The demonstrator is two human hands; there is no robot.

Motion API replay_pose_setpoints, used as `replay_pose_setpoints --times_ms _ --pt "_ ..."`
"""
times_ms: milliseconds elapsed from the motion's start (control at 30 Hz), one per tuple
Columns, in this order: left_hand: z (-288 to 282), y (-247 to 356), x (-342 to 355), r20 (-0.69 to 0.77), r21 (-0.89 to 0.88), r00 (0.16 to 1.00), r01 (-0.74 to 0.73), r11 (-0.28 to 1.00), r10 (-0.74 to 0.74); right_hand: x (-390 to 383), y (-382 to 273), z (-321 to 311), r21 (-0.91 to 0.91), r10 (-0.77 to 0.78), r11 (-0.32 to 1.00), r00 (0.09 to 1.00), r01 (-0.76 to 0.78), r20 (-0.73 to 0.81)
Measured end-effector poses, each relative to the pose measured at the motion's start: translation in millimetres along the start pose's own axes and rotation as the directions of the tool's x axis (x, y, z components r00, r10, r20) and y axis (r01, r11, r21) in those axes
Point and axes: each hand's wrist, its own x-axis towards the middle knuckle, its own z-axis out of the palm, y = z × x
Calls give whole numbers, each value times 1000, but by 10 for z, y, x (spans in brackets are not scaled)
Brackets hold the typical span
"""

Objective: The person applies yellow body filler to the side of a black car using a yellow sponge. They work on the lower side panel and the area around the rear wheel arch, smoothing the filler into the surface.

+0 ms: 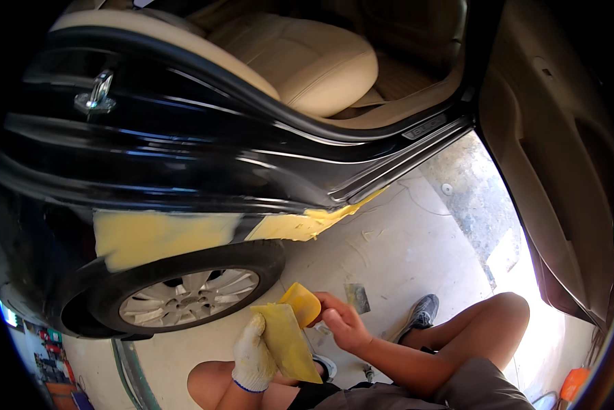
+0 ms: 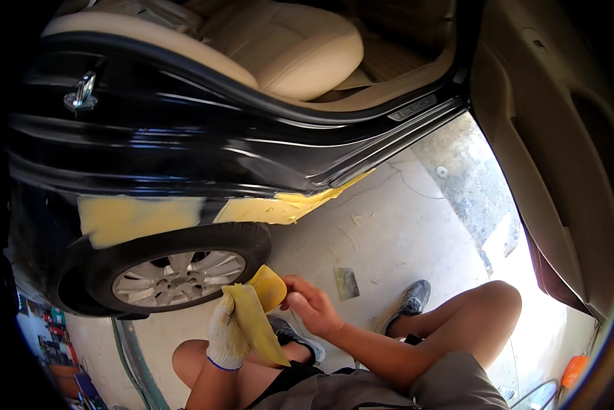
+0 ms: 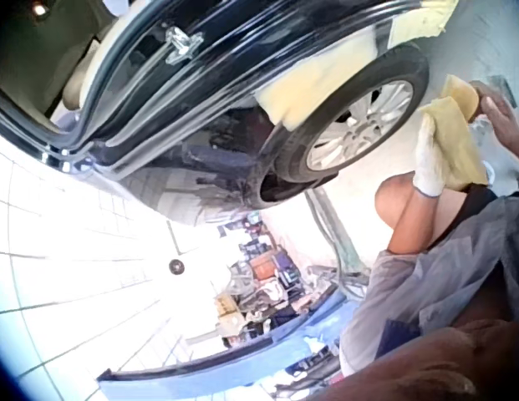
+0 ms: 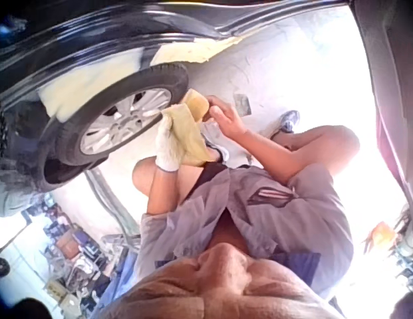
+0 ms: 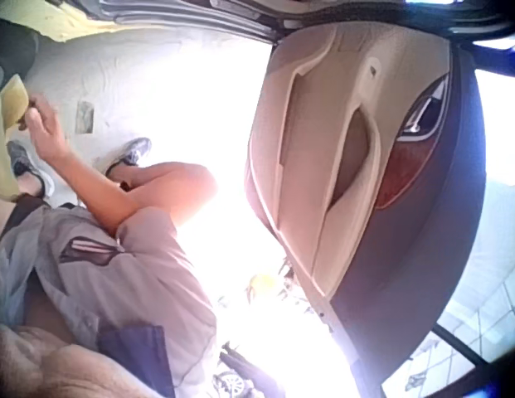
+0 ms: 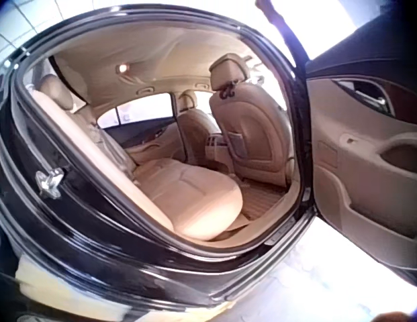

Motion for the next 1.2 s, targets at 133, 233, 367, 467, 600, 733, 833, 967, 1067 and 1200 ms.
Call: replay_pose_setpoints --times_ms 133,233,367,467,600,733,833,967,1067,1200 --pt "209 -98 37 23 82 998 54 995 -56 -22 39 -84 -83 218 972 976 -219 -19" --pt "195 -172 70 54 119 997 50 992 -56 -18 83 -151 333 342 903 924 -273 -170" --pt "292 -180 92 -14 109 998 -57 992 59 166 408 -767 424 348 896 802 -132 -486" --pt "304 -159 152 22 154 988 -157 976 156 439 643 -1537 199 206 976 674 -88 -709" --pt "265 -175 146 43 204 994 -111 973 104 907 644 -2213 -58 8 993 568 -98 -823" --pt "294 -198 121 10 283 994 -110 953 112 1403 432 -2467 -229 -143 965 479 -127 -866" --pt "348 -190 109 -33 302 991 -115 946 131 1633 306 -2659 -228 -213 974 409 12 -887" --pt "267 -173 134 -42 274 990 -120 954 136 1773 282 -2652 -245 -241 969 356 33 -903" --pt "267 -160 135 -41 284 992 -107 953 123 1804 376 -2564 -266 -265 963 350 46 -898" --pt "348 -147 120 -92 336 991 -65 940 101 1762 528 -2457 -325 -288 945 385 -33 -877"
